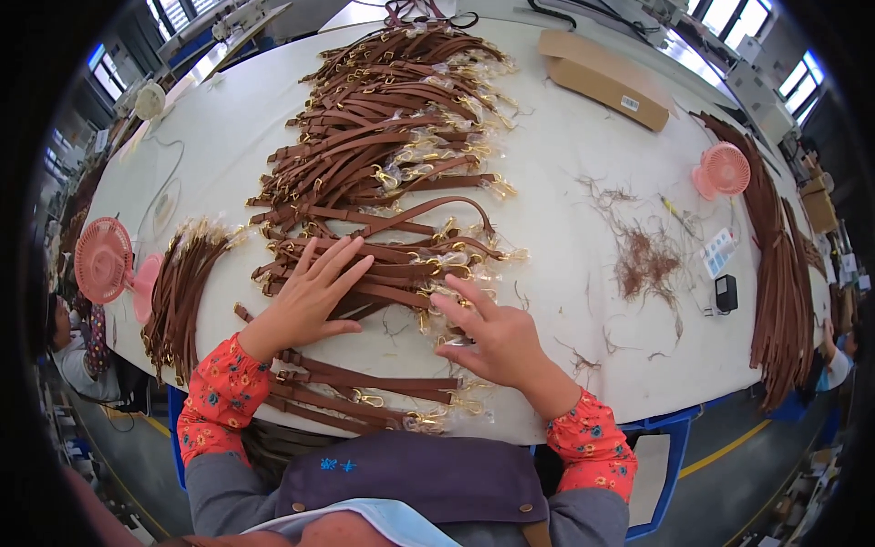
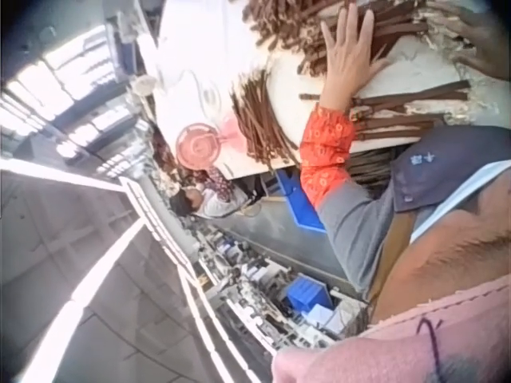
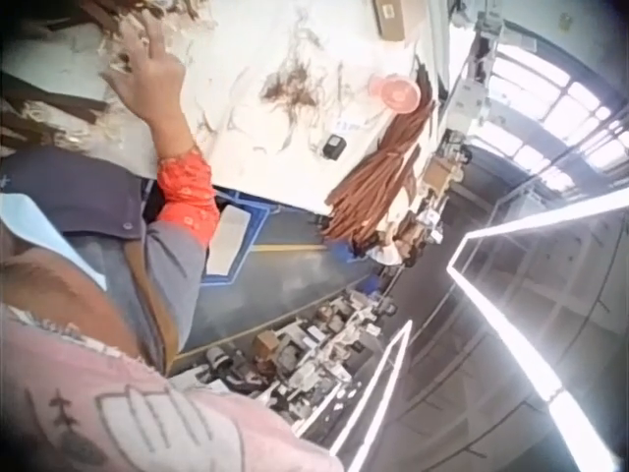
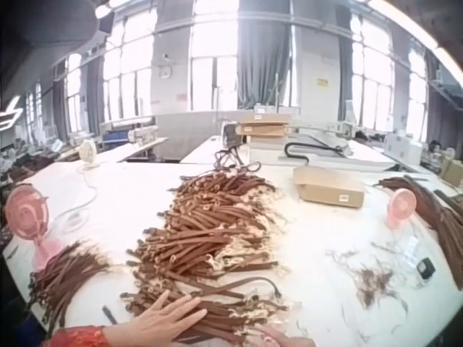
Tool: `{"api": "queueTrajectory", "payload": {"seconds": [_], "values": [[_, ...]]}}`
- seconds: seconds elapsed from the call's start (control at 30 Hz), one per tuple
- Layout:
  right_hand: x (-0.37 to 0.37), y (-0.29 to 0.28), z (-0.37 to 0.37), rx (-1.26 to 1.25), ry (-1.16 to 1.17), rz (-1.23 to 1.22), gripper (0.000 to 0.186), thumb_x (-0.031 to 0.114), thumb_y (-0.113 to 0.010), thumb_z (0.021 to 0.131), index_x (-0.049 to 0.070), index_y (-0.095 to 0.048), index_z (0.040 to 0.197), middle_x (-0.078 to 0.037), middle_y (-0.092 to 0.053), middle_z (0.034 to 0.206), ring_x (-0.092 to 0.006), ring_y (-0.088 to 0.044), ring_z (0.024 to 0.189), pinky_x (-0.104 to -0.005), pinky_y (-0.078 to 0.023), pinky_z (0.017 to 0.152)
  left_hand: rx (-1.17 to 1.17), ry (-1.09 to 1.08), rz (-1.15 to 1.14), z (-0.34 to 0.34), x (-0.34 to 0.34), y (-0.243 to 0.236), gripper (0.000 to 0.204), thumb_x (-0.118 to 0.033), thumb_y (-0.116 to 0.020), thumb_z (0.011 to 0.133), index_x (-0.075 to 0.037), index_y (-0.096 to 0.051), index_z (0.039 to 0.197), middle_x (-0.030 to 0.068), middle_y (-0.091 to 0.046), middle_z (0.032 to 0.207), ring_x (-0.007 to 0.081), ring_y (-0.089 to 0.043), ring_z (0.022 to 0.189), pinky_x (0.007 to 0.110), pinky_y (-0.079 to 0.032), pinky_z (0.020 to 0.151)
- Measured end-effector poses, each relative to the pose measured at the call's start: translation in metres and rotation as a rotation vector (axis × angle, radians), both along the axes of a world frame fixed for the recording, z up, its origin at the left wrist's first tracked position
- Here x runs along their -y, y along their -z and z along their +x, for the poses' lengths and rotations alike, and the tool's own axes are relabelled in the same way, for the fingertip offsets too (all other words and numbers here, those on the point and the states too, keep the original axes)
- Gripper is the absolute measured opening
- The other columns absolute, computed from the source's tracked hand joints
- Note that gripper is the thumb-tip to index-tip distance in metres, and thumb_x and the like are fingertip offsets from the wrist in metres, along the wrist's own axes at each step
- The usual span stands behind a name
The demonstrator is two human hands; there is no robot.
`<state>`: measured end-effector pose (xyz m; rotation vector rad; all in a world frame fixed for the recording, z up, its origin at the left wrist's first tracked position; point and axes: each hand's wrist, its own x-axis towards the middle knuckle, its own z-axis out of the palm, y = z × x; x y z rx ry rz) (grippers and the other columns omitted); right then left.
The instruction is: Trim excess thread and organize finished leather straps at a workshop table.
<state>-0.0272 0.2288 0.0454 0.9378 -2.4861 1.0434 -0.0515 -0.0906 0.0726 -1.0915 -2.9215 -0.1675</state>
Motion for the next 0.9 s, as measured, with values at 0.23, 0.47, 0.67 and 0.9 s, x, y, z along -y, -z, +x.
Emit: {"api": "queueTrajectory", "payload": {"seconds": [0.23, 0.47, 0.67, 0.9], "values": [[-0.002, 0.033, -0.023, -0.068, -0.065, 0.364, 0.066, 0.008, -0.076, 0.072, 0.033, -0.062, 0.132, 0.002, -0.059, 0.141, -0.0200, -0.070, 0.077, -0.0344, -0.055, 0.062, -0.124, -0.158, -0.072, -0.014, 0.033, 0.046, 0.102, -0.054, -0.078, 0.076, -0.017, -0.029, 0.158, 0.0088, -0.027, 0.163, 0.0278, -0.022, 0.152, 0.061, -0.012, 0.122], [-0.006, 0.021, -0.064, 0.110, -0.109, -0.135, 0.044, 0.004, -0.071, 0.085, 0.018, -0.066, 0.126, -0.005, -0.068, 0.128, -0.0244, -0.070, 0.100, -0.0318, -0.058, 0.082, -0.190, -0.147, -0.049, -0.043, 0.044, 0.056, 0.094, -0.050, -0.075, 0.081, -0.018, -0.030, 0.158, 0.0063, -0.026, 0.164, 0.0262, -0.020, 0.153, 0.055, -0.012, 0.124], [-0.012, 0.035, -0.136, 0.170, 0.380, -0.004, 0.035, 0.026, -0.068, 0.093, 0.013, -0.064, 0.126, -0.010, -0.069, 0.120, -0.0294, -0.069, 0.098, -0.0372, -0.056, 0.082, -0.091, -0.064, 0.021, -0.012, 0.012, 0.025, 0.097, -0.048, -0.077, 0.080, -0.015, -0.029, 0.158, 0.0124, -0.020, 0.166, 0.0305, -0.016, 0.154, 0.055, -0.008, 0.125], [-0.008, 0.030, -0.143, 0.373, 0.346, 0.203, 0.043, 0.035, -0.063, 0.096, 0.017, -0.059, 0.134, -0.010, -0.068, 0.124, -0.0329, -0.066, 0.107, -0.0411, -0.053, 0.087, 0.000, 0.012, -0.025, 0.031, 0.029, 0.006, 0.102, -0.054, -0.078, 0.076, -0.013, -0.031, 0.157, 0.0144, -0.024, 0.164, 0.0328, -0.019, 0.153, 0.058, -0.009, 0.124]]}}
